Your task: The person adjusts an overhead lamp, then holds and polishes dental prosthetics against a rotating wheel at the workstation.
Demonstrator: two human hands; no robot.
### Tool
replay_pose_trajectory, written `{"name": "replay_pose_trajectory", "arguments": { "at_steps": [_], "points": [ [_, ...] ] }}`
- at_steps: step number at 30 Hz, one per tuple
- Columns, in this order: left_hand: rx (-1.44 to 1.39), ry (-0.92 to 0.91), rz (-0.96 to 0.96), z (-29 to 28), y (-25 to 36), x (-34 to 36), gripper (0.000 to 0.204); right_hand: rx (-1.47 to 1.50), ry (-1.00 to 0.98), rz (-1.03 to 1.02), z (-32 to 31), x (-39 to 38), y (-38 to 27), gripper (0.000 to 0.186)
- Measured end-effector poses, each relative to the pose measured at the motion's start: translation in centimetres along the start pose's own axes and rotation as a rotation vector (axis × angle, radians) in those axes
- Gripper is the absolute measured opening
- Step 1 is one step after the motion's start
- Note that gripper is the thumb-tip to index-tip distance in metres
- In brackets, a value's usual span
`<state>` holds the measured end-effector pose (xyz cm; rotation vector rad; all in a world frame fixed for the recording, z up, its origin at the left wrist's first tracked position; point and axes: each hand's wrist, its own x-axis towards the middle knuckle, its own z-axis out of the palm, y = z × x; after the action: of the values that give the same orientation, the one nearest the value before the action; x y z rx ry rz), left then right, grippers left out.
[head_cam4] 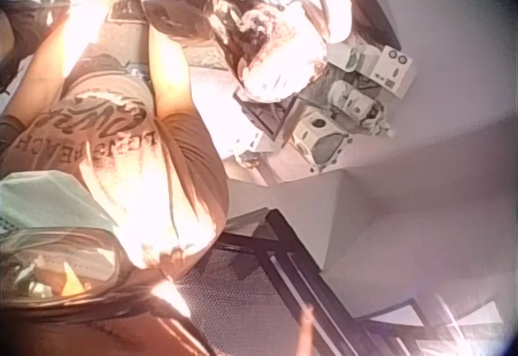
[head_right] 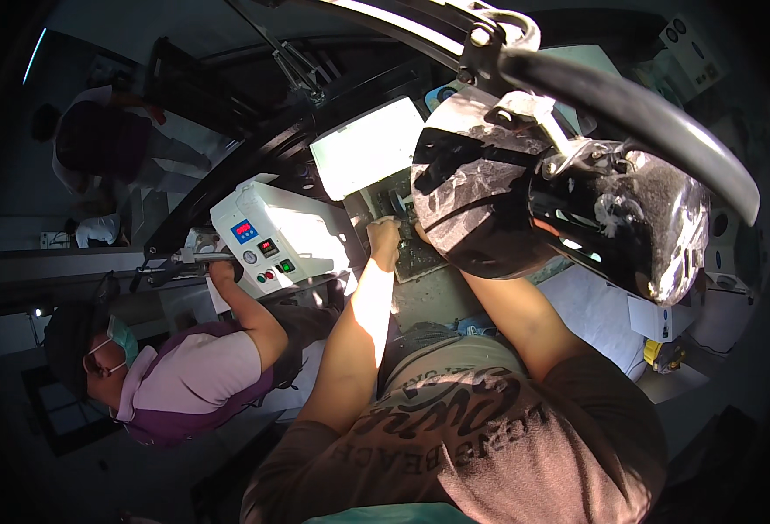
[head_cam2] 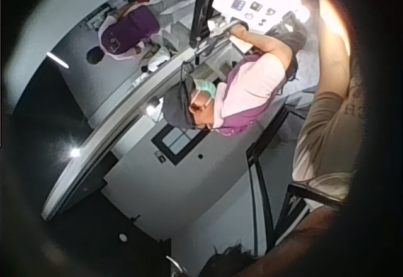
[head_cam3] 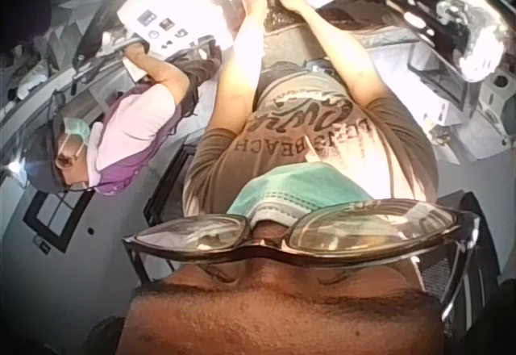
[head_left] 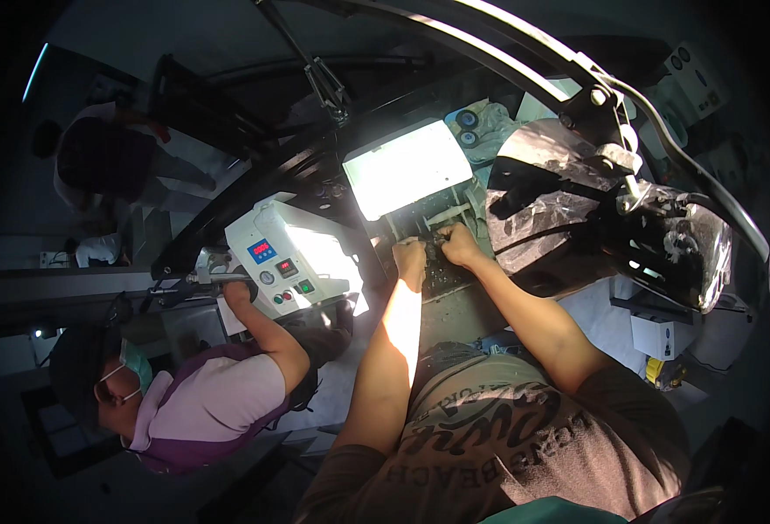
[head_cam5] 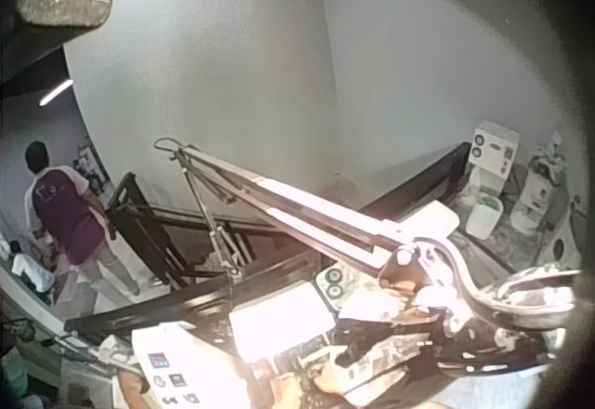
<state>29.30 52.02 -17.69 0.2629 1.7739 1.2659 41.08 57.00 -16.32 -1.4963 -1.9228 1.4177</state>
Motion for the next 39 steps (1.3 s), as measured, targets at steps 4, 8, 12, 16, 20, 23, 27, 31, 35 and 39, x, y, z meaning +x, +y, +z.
{"name": "replay_pose_trajectory", "arguments": {
  "at_steps": [4,8,12,16,20,23,27,31,35,39],
  "points": [
    [-0.011,-0.058,-0.033,-1.7,-0.8,1.8,0.011,-0.040,-0.023,-0.004,0.4,-0.2,-1.6,0.023],
    [-0.085,-0.021,-0.067,-0.7,0.1,1.0,0.006,-0.020,0.037,0.026,0.5,-0.4,-0.7,0.024],
    [-0.047,-0.051,-0.086,-2.0,0.5,1.1,0.008,-0.025,0.011,0.015,1.0,-0.7,-1.4,0.028],
    [0.108,0.003,0.135,-2.1,-0.3,-0.8,0.012,-0.241,-0.148,-0.041,0.4,-1.7,0.8,0.050],
    [0.202,-0.101,0.339,-4.2,-3.0,-0.3,0.016,-0.509,-0.380,-0.208,2.3,-4.3,1.4,0.064],
    [0.165,-0.113,0.394,-3.3,-3.7,-0.5,0.017,-0.449,-0.430,-0.322,3.6,-6.1,3.9,0.055],
    [0.193,-0.064,0.483,-4.3,-4.7,0.1,0.020,-0.514,-0.566,-0.312,3.0,-6.3,2.8,0.046],
    [0.325,-0.034,0.547,-4.5,-4.9,0.1,0.023,-0.319,-0.641,-0.010,-0.4,-4.6,0.4,0.038],
    [0.408,-0.135,0.450,-4.2,-4.4,0.1,0.023,-0.101,-0.133,-0.435,-2.0,-4.5,0.4,0.036],
    [0.061,-0.151,0.252,-2.7,-4.1,-0.7,0.025,-0.079,-0.082,-0.387,-1.7,-4.0,-2.6,0.036]
  ]
}}
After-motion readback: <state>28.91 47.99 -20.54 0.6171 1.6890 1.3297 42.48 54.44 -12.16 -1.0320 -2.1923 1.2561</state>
